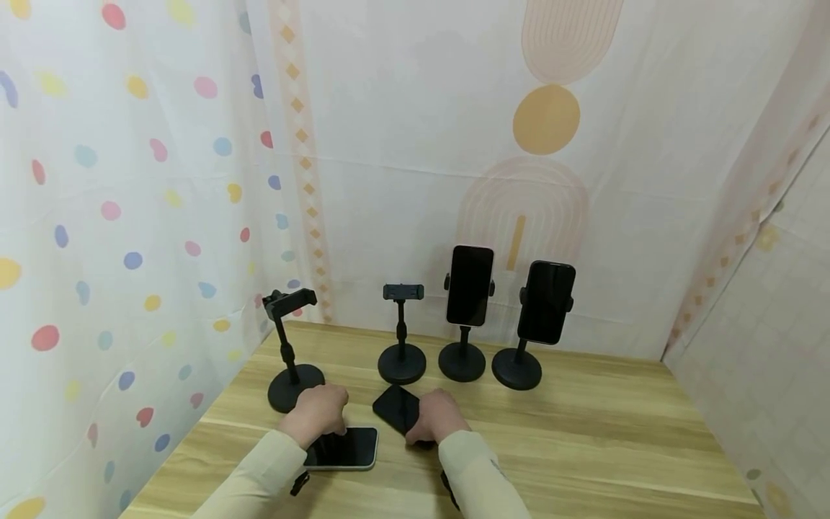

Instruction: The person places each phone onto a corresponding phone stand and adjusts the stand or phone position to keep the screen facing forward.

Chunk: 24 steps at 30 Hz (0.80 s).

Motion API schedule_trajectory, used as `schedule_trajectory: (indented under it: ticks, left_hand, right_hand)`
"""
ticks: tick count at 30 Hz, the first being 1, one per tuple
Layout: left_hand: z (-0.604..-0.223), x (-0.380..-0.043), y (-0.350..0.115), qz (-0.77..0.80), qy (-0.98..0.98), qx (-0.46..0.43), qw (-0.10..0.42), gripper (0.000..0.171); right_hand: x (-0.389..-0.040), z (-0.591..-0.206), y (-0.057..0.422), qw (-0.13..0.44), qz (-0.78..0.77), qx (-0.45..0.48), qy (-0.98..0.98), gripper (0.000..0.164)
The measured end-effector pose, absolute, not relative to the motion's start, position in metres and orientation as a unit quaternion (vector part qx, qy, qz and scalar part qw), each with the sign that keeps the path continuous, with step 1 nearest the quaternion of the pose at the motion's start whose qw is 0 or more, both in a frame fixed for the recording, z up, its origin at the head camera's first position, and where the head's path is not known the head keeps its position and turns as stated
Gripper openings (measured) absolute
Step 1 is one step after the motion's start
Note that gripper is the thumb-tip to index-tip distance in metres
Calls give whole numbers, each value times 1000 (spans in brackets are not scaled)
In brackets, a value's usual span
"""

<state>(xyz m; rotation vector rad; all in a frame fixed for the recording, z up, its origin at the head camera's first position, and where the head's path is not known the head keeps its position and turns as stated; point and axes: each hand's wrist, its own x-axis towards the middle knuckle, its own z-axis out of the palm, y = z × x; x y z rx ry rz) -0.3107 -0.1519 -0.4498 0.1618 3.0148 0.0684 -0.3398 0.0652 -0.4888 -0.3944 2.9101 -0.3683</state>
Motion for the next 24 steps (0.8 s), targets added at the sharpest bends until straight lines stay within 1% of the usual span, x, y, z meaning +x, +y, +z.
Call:
schedule_trajectory:
  ticks: [7,17,24]
  left_hand:
    - [-448,-309,-150,19,997,56,58,22]
    - [-444,-307,-147,14,997,58,56,21]
    - [-442,-308,-145,10,996,61,57,20]
  right_hand:
    - [-335,-493,69,67,-159,-130,976,54]
    - [-329,-499,81,32,-207,-108,972,62]
    - [-320,-494,86,4,-201,-93,975,58]
